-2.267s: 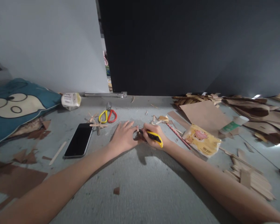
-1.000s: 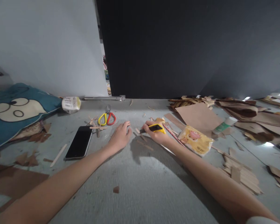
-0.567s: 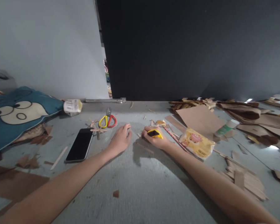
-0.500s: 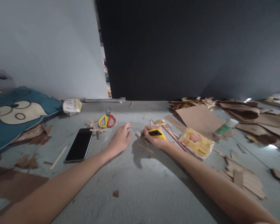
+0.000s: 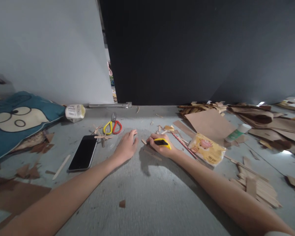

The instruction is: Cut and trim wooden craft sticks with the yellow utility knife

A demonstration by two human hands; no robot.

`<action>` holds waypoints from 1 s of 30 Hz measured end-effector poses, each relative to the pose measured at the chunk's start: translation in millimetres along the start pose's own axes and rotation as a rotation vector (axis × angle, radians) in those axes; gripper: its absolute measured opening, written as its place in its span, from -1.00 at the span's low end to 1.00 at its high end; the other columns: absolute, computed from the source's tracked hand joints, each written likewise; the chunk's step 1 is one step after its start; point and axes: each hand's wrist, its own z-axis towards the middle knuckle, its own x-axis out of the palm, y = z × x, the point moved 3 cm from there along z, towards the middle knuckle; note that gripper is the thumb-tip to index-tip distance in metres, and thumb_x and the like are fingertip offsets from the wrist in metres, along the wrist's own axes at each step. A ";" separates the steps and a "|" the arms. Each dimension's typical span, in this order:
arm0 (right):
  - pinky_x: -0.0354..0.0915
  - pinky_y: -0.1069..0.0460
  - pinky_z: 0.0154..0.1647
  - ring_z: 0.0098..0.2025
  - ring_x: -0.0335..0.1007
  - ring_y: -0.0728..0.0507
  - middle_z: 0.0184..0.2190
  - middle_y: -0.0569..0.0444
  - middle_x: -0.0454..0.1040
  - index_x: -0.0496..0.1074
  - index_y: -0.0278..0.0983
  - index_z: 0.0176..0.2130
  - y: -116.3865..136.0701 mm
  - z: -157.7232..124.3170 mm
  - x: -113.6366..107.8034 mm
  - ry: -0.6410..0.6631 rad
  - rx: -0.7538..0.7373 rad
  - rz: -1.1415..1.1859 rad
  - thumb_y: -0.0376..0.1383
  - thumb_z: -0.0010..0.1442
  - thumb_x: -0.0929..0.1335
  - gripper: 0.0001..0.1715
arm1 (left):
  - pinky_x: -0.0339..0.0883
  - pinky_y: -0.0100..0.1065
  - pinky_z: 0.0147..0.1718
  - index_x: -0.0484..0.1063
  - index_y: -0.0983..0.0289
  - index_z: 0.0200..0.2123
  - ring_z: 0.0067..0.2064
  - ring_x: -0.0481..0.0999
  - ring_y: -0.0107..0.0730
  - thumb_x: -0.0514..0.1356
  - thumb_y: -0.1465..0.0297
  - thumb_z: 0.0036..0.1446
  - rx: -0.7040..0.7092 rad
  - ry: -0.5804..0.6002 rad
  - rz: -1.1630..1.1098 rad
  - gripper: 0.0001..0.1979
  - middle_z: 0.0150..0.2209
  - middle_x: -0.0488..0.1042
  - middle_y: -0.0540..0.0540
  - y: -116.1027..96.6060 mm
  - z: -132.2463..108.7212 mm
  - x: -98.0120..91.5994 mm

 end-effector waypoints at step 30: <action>0.24 0.03 -0.37 -0.45 0.33 -0.08 -0.48 0.09 0.45 0.41 -0.20 -0.38 -9.8 -2.4 9.4 0.023 0.058 0.085 0.06 0.41 0.26 -0.51 | 0.42 0.00 0.21 0.46 0.27 0.13 0.17 0.56 -0.08 0.05 0.45 0.40 0.094 -0.001 0.039 -0.68 0.08 0.59 0.27 -1.5 -2.3 -0.6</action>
